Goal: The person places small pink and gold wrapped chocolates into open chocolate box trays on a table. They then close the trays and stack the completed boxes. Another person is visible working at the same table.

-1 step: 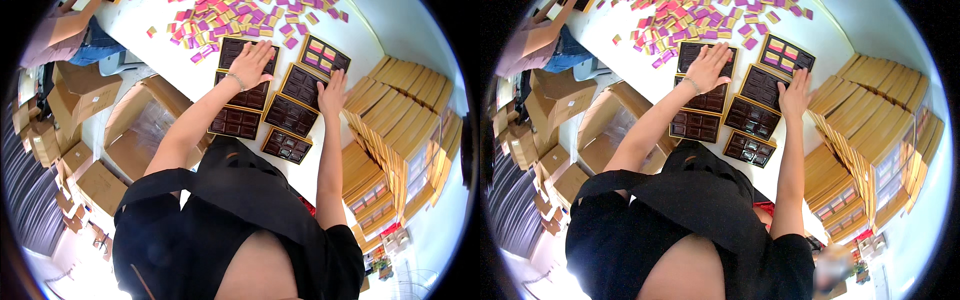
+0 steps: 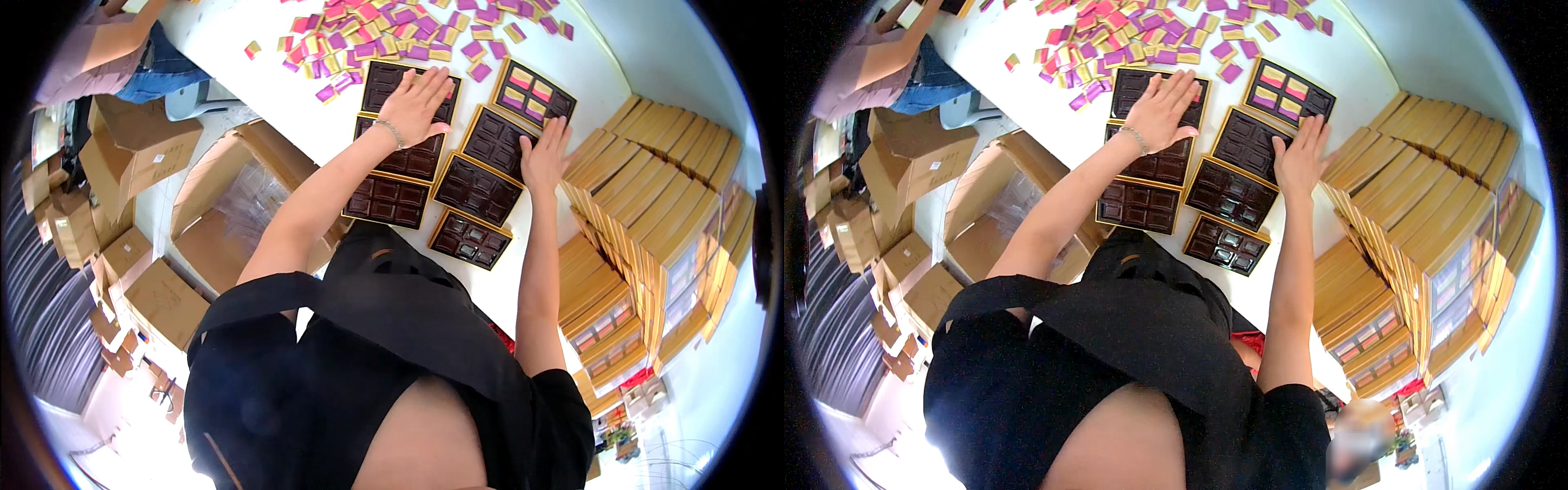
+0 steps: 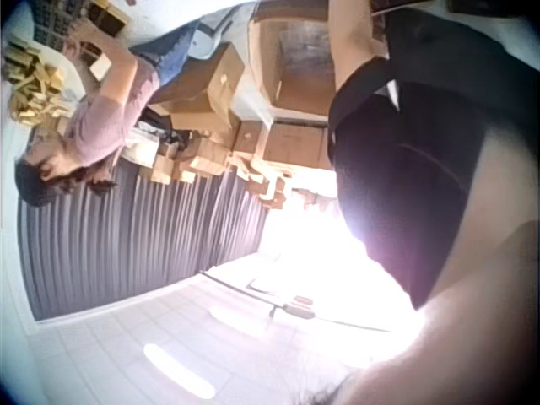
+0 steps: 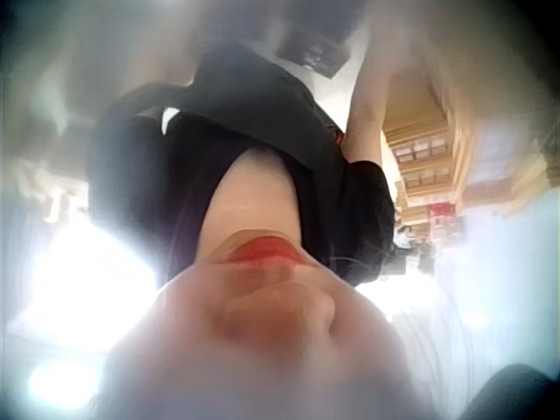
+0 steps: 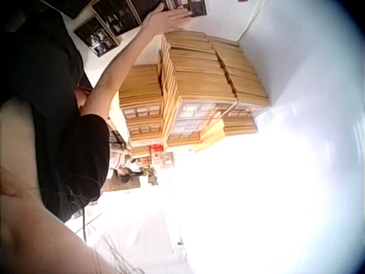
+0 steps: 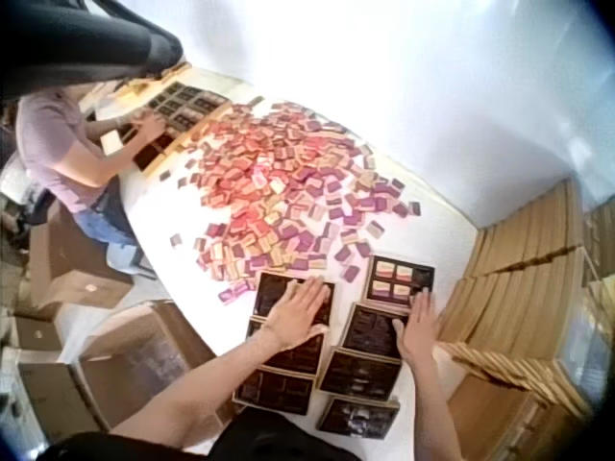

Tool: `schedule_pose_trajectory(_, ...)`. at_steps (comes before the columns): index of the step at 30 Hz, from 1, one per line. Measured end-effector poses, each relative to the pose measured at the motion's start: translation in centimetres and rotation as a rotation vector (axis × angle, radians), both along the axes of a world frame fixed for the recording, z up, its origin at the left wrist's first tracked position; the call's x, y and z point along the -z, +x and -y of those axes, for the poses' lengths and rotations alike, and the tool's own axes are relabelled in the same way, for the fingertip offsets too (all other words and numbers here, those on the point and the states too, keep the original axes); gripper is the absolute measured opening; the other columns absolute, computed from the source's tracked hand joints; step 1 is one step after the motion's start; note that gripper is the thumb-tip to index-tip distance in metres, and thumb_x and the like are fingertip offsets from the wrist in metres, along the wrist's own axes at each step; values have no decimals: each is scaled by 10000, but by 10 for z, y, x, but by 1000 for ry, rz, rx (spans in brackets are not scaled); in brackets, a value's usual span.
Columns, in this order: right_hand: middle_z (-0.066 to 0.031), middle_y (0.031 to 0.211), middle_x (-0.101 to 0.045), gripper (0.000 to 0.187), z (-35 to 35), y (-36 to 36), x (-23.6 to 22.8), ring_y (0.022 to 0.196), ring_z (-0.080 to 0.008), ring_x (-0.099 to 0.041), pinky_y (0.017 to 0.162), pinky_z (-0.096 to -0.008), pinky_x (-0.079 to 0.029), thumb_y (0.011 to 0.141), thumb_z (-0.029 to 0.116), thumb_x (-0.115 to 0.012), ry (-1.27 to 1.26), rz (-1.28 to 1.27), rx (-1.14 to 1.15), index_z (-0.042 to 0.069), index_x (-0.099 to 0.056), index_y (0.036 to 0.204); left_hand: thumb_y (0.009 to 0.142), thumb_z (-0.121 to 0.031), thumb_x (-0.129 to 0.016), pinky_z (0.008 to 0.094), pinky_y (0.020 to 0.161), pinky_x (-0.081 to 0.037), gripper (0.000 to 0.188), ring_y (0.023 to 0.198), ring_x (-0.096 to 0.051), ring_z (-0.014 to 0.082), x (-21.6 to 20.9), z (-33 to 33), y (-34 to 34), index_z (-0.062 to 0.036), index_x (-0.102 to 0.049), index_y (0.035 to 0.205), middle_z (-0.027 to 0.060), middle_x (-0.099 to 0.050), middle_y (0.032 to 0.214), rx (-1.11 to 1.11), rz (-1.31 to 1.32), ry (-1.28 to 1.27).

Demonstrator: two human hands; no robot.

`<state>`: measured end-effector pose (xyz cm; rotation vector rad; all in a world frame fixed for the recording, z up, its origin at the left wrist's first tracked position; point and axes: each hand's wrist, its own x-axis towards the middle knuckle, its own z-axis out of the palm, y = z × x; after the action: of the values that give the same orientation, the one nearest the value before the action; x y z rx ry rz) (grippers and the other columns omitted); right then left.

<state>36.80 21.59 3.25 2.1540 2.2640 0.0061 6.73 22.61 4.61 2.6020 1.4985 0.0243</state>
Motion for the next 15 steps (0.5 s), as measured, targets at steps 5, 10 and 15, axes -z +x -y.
schedule_pose_trajectory(5,-124,1572,-122,782,-16,-13,-6,1445,-340,-83,1058,-710,-56,941,543,-401,-133,64,181,15,-197,1480,900,-629,-375,487,1151,-156,807,1435,-177,274,-1,1,0,-69,-271,1472,117,-198,1553,-9,25,1)
schedule_pose_trajectory(10,-168,1548,-183,797,-9,-25,-8,1435,-345,-141,1074,-683,-68,915,545,-445,82,-122,81,8,-234,1464,930,-534,-418,503,1147,-151,736,1438,-176,274,-15,7,-12,-40,-284,1459,124,-207,1550,-89,79,6)
schedule_pose_trajectory(15,-112,1494,-339,710,-4,-128,-46,1393,-254,-298,1112,-584,-190,891,507,-516,-28,-109,-469,27,-392,1399,917,-442,-491,550,1130,-152,701,1432,-208,220,-8,22,-28,-67,-277,1470,76,-243,1545,-212,62,-19)
